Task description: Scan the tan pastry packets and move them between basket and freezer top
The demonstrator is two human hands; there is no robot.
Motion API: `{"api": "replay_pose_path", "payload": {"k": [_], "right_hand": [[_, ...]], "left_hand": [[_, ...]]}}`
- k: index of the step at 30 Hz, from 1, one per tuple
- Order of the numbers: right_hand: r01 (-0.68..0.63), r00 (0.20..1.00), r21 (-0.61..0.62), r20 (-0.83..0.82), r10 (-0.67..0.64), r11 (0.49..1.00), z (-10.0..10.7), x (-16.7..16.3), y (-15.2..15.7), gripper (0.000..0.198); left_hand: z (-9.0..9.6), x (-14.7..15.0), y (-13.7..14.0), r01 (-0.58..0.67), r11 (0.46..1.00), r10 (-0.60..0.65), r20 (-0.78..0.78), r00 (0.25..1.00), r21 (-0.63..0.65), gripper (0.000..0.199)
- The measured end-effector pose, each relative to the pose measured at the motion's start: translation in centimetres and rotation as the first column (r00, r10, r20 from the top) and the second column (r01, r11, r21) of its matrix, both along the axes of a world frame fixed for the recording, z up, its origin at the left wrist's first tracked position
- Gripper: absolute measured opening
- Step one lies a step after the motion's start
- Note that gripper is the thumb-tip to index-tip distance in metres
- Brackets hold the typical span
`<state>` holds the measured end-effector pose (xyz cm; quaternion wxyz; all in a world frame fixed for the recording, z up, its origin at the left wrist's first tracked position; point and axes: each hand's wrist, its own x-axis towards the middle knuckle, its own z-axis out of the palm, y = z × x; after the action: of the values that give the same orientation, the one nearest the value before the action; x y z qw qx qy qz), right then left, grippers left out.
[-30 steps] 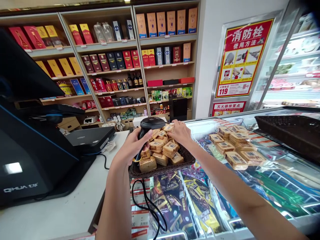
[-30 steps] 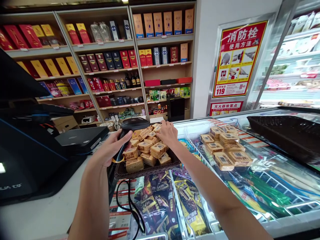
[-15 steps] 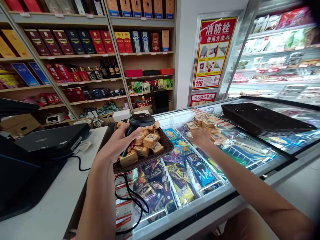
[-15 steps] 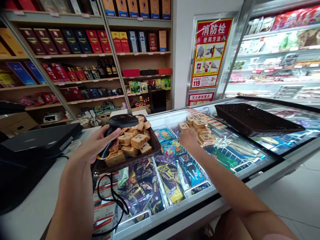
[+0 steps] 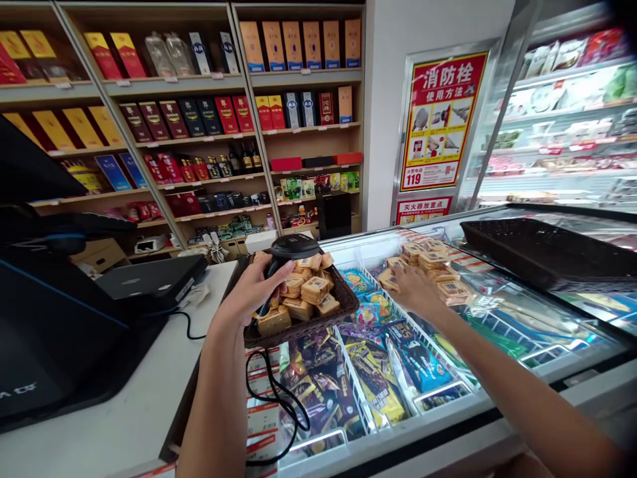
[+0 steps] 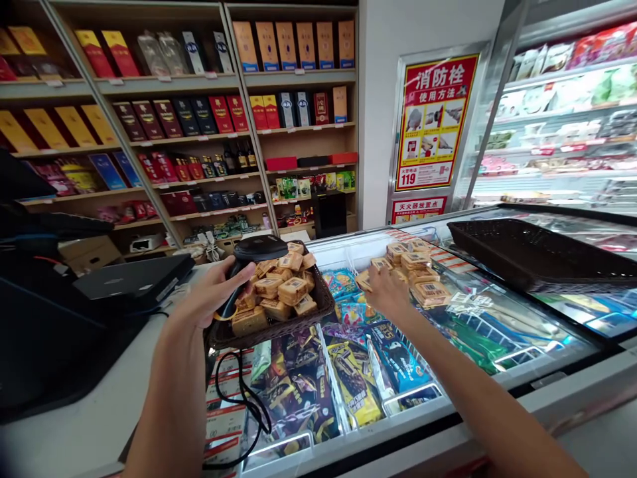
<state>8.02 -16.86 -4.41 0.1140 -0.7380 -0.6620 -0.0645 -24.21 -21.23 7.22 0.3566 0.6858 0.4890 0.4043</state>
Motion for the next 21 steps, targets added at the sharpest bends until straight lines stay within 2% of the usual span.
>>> {"api": "replay_pose_path", "payload": {"k": [4, 7, 11, 13, 21], "right_hand": [[-0.137, 0.983, 0.208, -0.094, 0.160, 0.968, 4.9, -4.8, 1.1, 0.052], [-0.223, 0.943, 0.350, -0.159, 0.292, 0.910, 6.5, -8.2, 2.3, 0.057], [-0.260, 0.905, 0.506, -0.170, 0.391, 0.823, 6.0, -10.6, 3.7, 0.062], [-0.261, 0.905, 0.541, -0.150, 0.397, 0.800, 5.4, -10.9, 4.2, 0.062], [-0.273, 0.914, 0.529, -0.118, 0.389, 0.803, 4.4, -10.0, 4.8, 0.062]], "left_hand": [[0.0, -0.5, -0.1, -0.030, 1.000, 0.030, 0.042, 0.999, -0.010, 0.046], [0.1, -0.7, -0.3, -0.066, 0.998, 0.067, 0.055, 0.996, -0.024, 0.046], [0.2, -0.9, -0.4, -0.072, 0.996, 0.073, 0.034, 0.997, -0.047, 0.046], [0.1, -0.9, -0.3, -0.057, 0.998, 0.058, 0.030, 0.998, -0.041, 0.045], [-0.1, 0.7, 0.0, 0.016, 0.998, -0.016, 0.006, 1.000, -0.055, 0.040]]}}
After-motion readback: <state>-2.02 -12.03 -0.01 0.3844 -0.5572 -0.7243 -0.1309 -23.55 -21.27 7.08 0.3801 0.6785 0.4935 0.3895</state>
